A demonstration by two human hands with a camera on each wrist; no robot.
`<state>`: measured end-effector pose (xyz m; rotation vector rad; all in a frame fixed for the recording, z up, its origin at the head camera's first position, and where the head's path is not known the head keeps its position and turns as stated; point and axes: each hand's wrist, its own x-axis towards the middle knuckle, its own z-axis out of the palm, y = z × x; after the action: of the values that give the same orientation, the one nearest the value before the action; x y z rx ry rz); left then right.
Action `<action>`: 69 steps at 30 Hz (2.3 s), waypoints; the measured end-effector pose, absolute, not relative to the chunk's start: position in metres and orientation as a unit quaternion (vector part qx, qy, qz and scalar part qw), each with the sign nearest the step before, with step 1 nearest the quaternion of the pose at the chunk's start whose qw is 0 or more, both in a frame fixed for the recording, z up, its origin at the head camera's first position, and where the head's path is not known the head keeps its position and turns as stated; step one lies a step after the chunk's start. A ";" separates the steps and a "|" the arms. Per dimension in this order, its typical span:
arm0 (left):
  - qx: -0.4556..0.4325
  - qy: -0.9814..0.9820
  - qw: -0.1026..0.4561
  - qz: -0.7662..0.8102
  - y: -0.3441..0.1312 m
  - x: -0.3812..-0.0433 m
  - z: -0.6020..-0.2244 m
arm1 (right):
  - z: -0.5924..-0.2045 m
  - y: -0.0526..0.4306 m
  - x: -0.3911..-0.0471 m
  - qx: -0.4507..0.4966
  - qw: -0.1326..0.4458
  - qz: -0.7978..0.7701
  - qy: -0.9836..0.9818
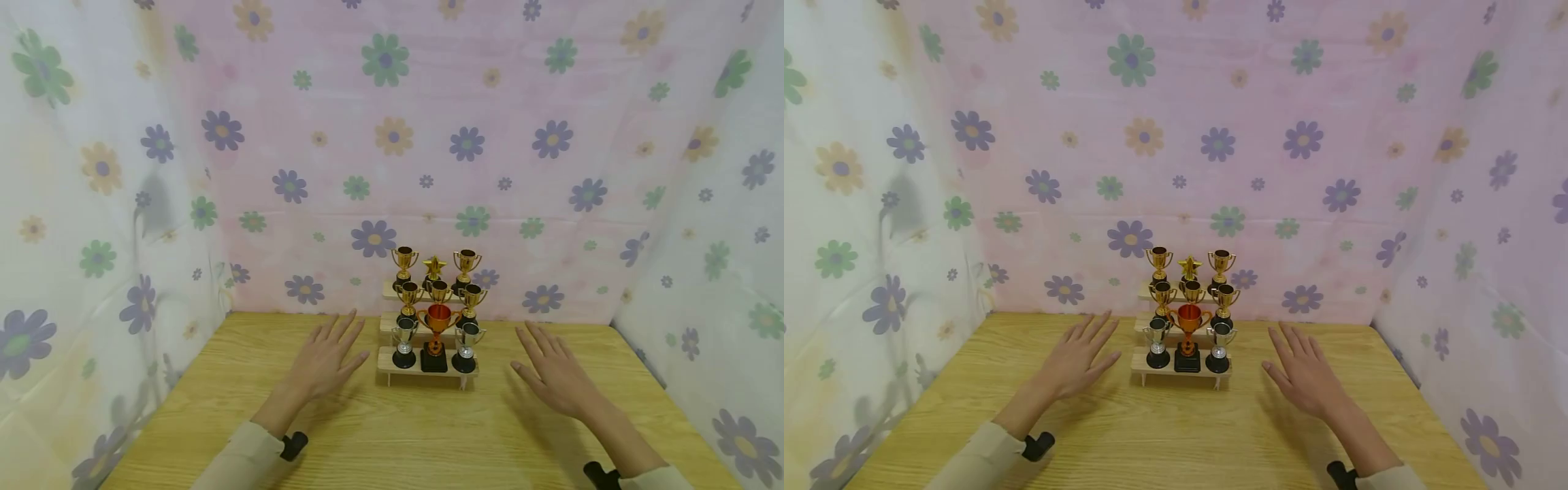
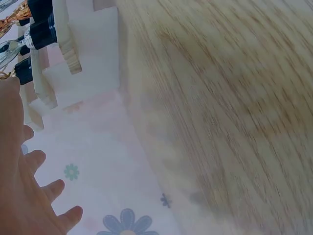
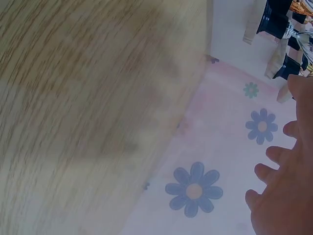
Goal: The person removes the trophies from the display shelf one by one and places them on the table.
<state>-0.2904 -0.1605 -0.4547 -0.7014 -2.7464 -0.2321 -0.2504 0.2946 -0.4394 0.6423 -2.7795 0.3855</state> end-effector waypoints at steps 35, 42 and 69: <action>-0.243 -0.906 0.163 -0.306 -0.133 -0.307 -0.457 | -0.443 0.250 -0.255 0.223 0.137 0.281 -0.923; -0.240 -0.880 0.175 -0.371 -0.126 -0.313 -0.463 | -0.448 0.242 -0.257 0.212 0.140 0.309 -0.917; -0.227 -0.825 0.173 -0.488 -0.097 -0.328 -0.472 | -0.459 0.218 -0.264 0.173 0.142 0.368 -0.903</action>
<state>-0.3278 -0.0967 -0.4717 -0.6433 -2.3404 -1.3841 -0.2637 0.2181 -0.4594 0.4988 -2.6051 1.0612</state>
